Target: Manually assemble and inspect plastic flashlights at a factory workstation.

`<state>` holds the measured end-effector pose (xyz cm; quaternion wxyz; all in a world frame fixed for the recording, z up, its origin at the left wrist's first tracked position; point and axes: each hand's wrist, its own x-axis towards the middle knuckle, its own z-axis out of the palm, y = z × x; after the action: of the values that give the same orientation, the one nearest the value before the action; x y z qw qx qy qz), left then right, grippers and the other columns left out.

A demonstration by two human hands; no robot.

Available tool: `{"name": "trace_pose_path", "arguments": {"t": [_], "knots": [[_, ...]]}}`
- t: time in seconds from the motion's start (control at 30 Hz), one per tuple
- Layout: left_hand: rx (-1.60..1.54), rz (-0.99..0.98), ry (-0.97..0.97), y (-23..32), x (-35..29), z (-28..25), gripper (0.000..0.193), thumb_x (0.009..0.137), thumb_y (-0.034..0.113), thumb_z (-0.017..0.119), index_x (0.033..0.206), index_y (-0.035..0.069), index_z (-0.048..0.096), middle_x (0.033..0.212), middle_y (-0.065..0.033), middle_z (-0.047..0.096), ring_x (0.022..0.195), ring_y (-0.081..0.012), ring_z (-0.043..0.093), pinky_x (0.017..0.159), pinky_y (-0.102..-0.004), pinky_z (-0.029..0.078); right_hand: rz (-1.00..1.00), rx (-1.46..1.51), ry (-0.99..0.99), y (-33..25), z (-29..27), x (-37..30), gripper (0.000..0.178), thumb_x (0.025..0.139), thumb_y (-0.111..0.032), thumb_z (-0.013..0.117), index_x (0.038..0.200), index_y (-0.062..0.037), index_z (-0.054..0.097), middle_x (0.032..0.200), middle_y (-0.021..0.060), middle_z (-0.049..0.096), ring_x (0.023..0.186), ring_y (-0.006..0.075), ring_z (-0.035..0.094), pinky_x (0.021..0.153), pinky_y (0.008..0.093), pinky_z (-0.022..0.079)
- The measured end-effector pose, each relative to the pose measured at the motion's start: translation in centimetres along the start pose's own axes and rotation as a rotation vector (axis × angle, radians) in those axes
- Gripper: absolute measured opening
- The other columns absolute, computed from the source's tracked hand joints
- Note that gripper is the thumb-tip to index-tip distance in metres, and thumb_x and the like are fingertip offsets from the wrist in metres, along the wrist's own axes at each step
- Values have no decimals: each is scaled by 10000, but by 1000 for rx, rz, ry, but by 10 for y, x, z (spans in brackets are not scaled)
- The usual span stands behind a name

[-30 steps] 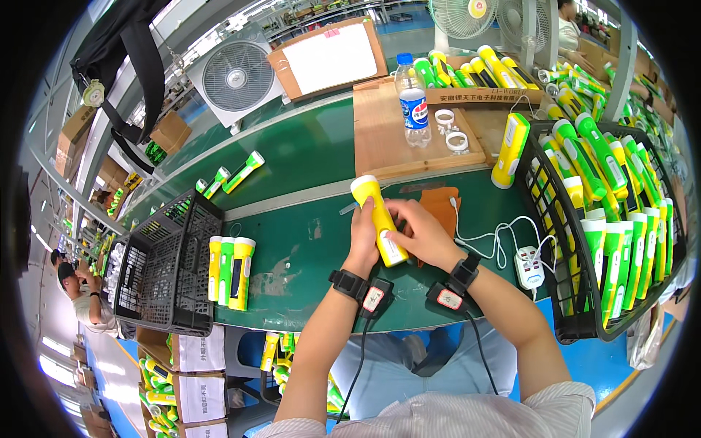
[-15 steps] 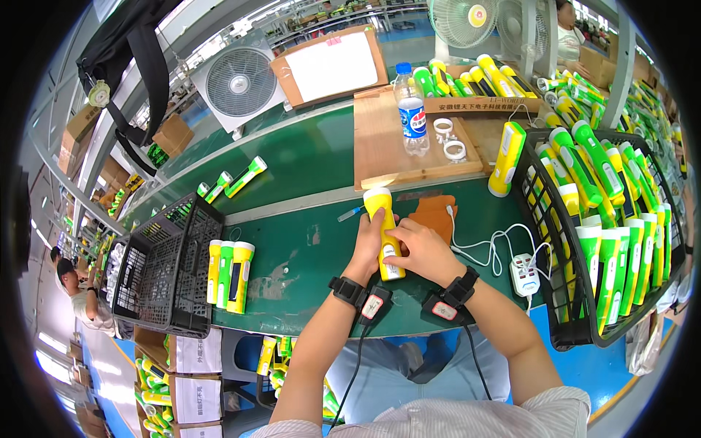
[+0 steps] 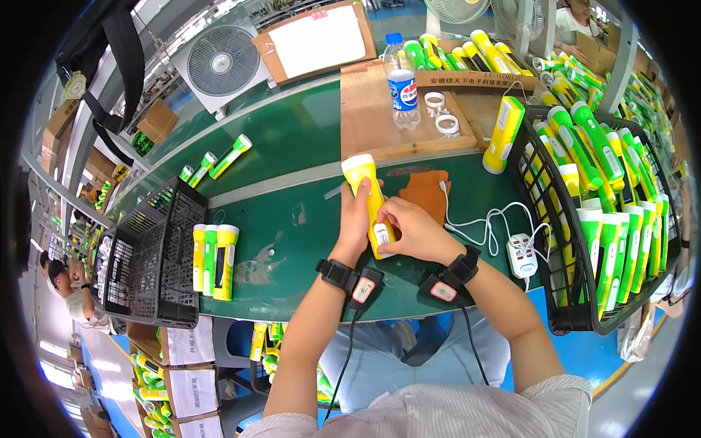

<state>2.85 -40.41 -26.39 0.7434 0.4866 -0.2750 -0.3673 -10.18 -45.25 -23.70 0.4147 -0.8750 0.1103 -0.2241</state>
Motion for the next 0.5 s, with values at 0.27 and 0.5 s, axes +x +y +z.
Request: {"name": "trace_pose_path", "arguments": {"t": [0.27,0.5], "knots": [[-170,308,108,32,13,-23,332,884,259,459,1123,61,338,962,-122,518,725,-184,562,599,-326,501,-433,44,-323,4,-8,5,217,658,-24,670,686,-28,455,644,36,449,577,146,450,488,260,370],[-346,294,71,31,2,-18,388,899,363,416,1172,124,279,930,-124,510,697,-213,561,638,-367,497,-140,73,-196,2,-7,3,331,627,-65,711,701,-44,388,656,26,442,578,125,431,499,261,376]]}}
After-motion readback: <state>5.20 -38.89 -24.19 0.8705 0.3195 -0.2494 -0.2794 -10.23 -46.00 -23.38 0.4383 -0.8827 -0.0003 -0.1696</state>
